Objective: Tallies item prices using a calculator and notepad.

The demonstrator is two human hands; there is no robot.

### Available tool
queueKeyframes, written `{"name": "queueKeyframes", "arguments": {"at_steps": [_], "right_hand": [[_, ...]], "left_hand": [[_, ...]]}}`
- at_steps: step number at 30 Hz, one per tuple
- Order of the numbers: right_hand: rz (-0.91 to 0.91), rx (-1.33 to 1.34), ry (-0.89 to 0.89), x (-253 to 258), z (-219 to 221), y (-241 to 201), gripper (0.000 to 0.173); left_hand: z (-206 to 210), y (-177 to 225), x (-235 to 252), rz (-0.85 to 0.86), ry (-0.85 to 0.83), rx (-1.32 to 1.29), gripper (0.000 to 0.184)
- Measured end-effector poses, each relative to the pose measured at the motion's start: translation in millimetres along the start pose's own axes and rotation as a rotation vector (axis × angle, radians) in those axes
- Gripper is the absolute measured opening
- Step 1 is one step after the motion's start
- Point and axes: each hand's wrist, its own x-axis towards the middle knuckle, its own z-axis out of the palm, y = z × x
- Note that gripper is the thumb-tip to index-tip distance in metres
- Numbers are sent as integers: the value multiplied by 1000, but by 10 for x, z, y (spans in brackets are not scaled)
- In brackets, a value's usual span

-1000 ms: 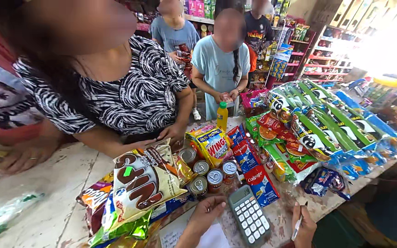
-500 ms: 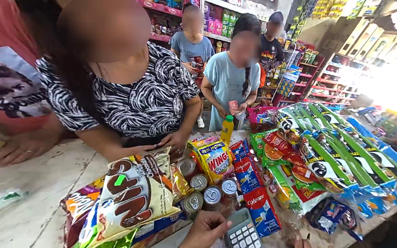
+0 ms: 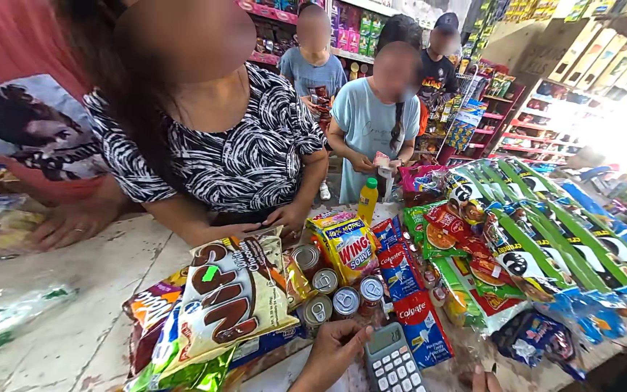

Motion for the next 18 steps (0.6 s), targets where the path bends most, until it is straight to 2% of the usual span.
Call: {"name": "queueKeyframes", "arguments": {"at_steps": [8, 18], "right_hand": [[-49, -42, 59, -36, 35, 44, 21], [-14, -45, 34, -38, 46, 78, 24]], "left_hand": [[40, 107, -24, -12, 18, -20, 19], [33, 127, -32, -57, 9, 10, 19]]}}
